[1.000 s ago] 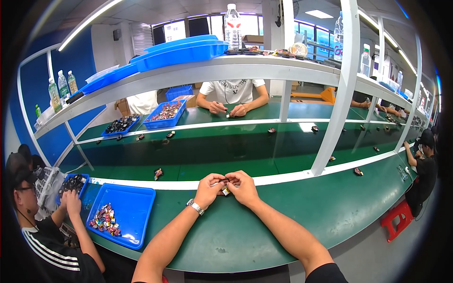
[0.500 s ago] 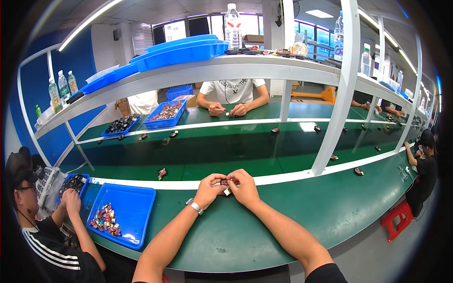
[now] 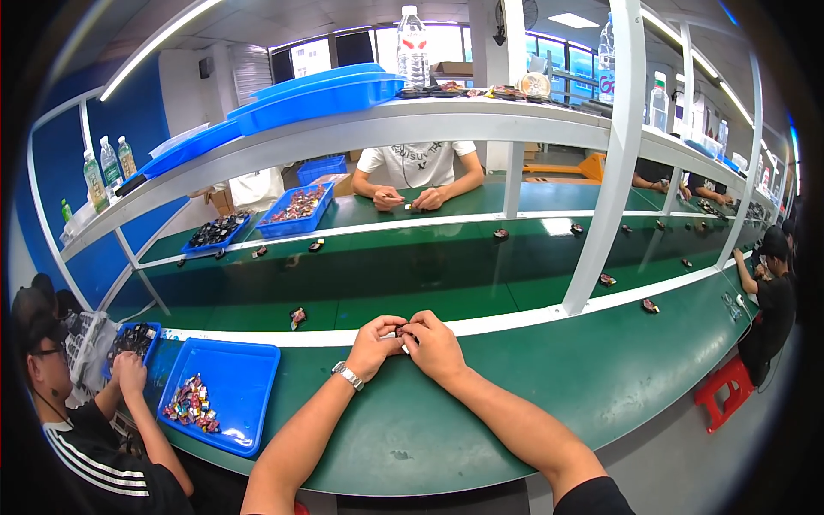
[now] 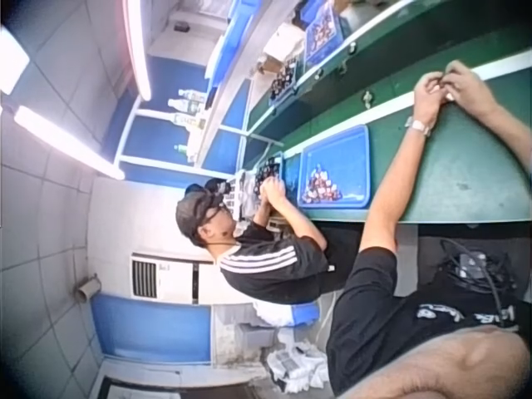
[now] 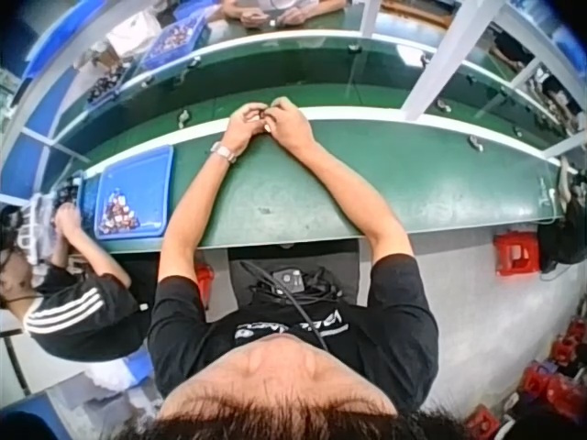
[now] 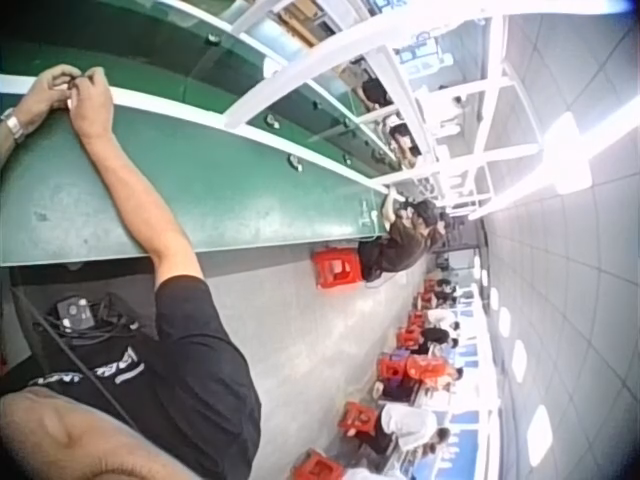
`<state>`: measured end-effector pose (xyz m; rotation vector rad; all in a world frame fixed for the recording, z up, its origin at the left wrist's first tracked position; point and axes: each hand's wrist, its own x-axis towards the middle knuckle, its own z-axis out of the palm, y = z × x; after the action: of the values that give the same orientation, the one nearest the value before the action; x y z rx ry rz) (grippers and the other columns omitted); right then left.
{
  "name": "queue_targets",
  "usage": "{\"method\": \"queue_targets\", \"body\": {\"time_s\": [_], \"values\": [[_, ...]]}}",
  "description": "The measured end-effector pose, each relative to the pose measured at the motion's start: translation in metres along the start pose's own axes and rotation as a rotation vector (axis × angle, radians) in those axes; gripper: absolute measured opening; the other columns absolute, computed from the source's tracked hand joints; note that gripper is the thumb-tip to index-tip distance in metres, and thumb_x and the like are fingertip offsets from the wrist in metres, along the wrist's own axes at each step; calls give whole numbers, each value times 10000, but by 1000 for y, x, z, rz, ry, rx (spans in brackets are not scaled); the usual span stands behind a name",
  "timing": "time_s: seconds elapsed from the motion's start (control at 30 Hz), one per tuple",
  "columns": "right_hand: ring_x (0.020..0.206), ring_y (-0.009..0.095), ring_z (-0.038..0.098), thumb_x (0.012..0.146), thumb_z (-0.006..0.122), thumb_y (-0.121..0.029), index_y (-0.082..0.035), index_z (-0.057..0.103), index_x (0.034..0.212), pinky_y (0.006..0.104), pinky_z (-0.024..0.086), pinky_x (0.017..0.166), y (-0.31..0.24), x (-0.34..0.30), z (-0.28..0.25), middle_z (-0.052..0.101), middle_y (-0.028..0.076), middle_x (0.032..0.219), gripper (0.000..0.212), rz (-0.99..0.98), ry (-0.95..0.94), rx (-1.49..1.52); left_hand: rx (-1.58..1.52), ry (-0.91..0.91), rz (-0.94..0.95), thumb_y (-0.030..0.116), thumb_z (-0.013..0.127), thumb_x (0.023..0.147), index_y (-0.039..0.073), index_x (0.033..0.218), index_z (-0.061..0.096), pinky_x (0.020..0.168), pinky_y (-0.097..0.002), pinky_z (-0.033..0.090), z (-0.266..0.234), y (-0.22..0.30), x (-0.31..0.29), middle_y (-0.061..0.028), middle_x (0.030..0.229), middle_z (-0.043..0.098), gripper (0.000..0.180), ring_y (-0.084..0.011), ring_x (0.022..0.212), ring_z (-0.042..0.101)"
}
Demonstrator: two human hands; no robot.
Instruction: Assembling small electronic or mechanical components on a factory production line.
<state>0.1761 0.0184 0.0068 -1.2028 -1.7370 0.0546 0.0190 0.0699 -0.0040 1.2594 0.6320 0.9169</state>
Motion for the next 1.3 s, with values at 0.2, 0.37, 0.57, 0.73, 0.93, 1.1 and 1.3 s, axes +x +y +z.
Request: {"method": "queue_targets", "body": {"time_s": [0.2,0.37,0.57,0.73,0.93,1.1,1.3], "values": [[856,277,637,819,664,-30,-6,689,880,377,531,748,6,-1,9,595,103,991,70,36,40,109,-89,80,-53,-24,597,896,8,1138,546,774,-288,572,1,2,2,-87,1064,644,249,-156,943,649],[863,263,649,810,649,16,-6,651,978,338,541,762,6,0,6,597,110,1012,169,114,0,291,-25,125,12,22,596,923,23,1096,567,741,-277,570,2,-1,1,-78,1006,666,175,-145,918,656],[857,214,658,812,646,25,2,628,1033,311,557,759,9,2,7,607,117,1018,222,179,1,374,14,144,21,30,607,920,26,1075,577,731,-267,569,2,-1,2,-80,1014,675,157,-135,905,661],[852,214,660,818,650,18,5,634,1044,308,557,756,12,2,7,615,119,1013,226,175,0,360,6,137,25,20,609,915,25,1062,583,724,-262,570,3,-1,2,-80,1015,680,150,-133,908,665],[836,220,667,826,643,25,7,647,1016,304,559,744,10,4,6,621,123,988,191,205,-2,357,60,135,19,15,619,904,19,1065,584,710,-242,563,7,1,0,-76,990,688,164,-122,872,669],[857,194,681,831,659,32,3,656,1028,283,564,744,12,6,7,632,117,994,199,235,-24,365,124,130,23,6,626,893,10,1136,562,735,-257,569,4,-1,2,-96,1030,682,251,-139,902,667],[815,215,685,797,691,-21,2,683,956,318,555,742,72,32,-2,660,120,932,161,485,168,267,12,189,49,4,610,888,-3,1316,426,846,-345,575,9,1,2,-187,1314,540,466,-236,1054,634]]}}
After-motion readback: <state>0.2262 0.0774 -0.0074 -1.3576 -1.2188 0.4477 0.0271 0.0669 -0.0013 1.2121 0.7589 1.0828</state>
